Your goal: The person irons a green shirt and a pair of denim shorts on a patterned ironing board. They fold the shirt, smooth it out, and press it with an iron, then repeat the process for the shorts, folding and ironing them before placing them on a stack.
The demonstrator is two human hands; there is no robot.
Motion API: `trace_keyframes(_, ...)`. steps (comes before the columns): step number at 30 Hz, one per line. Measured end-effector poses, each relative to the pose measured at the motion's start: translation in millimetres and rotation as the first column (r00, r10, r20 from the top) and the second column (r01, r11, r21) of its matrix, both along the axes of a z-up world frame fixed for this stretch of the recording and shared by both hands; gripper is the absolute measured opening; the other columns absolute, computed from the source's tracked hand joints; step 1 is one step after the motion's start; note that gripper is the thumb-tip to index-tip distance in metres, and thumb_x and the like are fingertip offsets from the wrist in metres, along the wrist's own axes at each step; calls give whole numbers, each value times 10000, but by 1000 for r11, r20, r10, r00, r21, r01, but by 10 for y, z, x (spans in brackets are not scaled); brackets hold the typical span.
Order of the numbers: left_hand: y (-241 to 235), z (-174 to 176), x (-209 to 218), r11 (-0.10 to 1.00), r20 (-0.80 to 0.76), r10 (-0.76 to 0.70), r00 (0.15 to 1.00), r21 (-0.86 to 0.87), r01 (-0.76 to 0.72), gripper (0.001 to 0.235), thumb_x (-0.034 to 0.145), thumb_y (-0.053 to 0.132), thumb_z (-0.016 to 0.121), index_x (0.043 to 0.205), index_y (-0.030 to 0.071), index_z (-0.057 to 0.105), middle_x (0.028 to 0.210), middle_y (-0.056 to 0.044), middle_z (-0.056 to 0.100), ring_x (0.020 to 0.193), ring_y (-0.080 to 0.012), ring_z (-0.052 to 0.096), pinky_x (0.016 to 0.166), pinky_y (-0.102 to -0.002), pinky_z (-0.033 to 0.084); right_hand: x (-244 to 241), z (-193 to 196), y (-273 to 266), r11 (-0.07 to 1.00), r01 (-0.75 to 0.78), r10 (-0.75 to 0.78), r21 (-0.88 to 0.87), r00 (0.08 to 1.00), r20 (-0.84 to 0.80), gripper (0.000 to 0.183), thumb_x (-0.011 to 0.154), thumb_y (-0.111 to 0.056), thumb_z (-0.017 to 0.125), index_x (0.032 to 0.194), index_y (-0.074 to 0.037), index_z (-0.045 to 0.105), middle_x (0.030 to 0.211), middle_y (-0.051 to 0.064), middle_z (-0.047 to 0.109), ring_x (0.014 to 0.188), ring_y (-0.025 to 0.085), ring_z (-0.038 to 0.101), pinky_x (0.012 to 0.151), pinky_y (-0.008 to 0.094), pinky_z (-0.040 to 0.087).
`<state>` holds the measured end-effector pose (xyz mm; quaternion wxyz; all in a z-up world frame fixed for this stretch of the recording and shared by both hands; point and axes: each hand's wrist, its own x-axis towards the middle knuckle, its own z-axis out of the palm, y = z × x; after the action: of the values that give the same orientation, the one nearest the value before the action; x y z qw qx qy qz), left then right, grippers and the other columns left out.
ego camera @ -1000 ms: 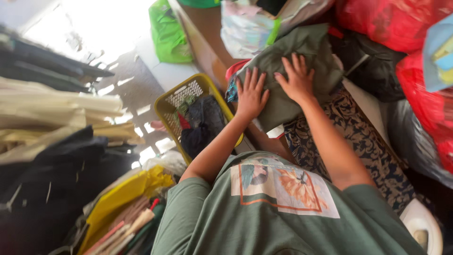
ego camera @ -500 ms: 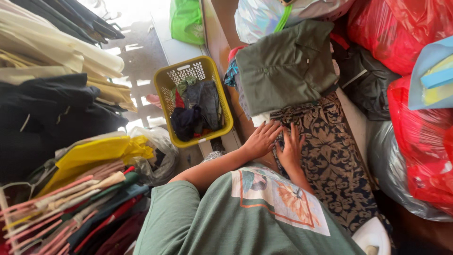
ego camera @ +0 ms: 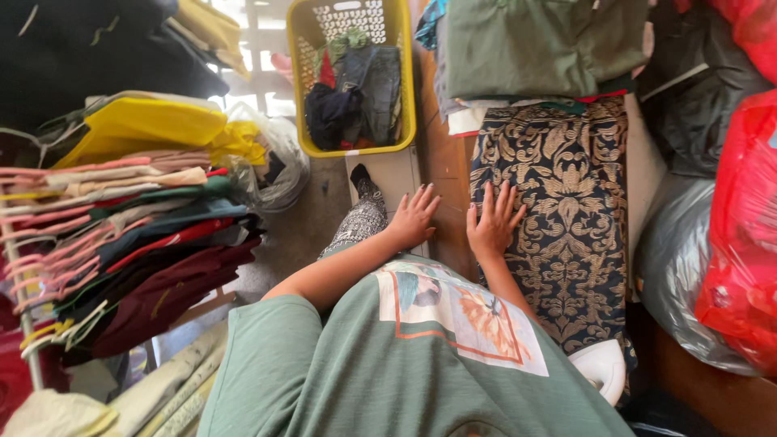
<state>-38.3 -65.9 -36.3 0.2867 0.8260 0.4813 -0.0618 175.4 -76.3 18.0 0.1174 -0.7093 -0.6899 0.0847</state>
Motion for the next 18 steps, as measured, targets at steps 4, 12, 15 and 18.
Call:
trace_keyframes(4, -205, -291, -282, 978, -30, 148, 989, -144, -151, 816, 910, 454, 683, 1556, 95, 338, 1671, -236, 189, 1547, -408, 193, 1157, -634, 280, 17, 18, 11, 1000, -3, 4, -14, 1000, 26, 618, 1023, -365, 547, 1575, -100, 466, 1659, 241, 336, 1560, 432, 245, 1213, 690, 119)
trace_keyframes(12, -397, -424, -555, 904, 38, 347, 937, -280, -324, 694, 920, 458, 667, 1469, 83, 471, 1631, -265, 294, 1517, -420, 289, 1161, -582, 331, 38, 16, 13, 998, -18, 21, -53, 998, 57, 620, 1042, -363, 535, 1577, -58, 461, 1663, 274, 312, 1560, 456, 231, 1205, 706, 108)
trace_keyframes(15, -449, -401, -626, 876, 23, 364, 931, -348, -334, 679, 928, 462, 654, 1462, 79, 483, 1630, -258, 315, 1506, -425, 319, 1172, -561, 340, 50, 22, 6, 998, -16, 20, -68, 998, 63, 628, 1048, -351, 523, 1590, -43, 444, 1679, 273, 296, 1573, 468, 222, 1220, 708, 113)
trace_keyframes(18, -388, -365, -723, 844, 4, 386, 922, -406, -351, 717, 919, 469, 644, 1492, 85, 449, 1617, -246, 310, 1496, -412, 309, 1158, -566, 323, 44, 55, 2, 997, 2, 2, -71, 999, 48, 643, 1017, -343, 534, 1580, -45, 446, 1668, 269, 291, 1557, 467, 221, 1209, 707, 112)
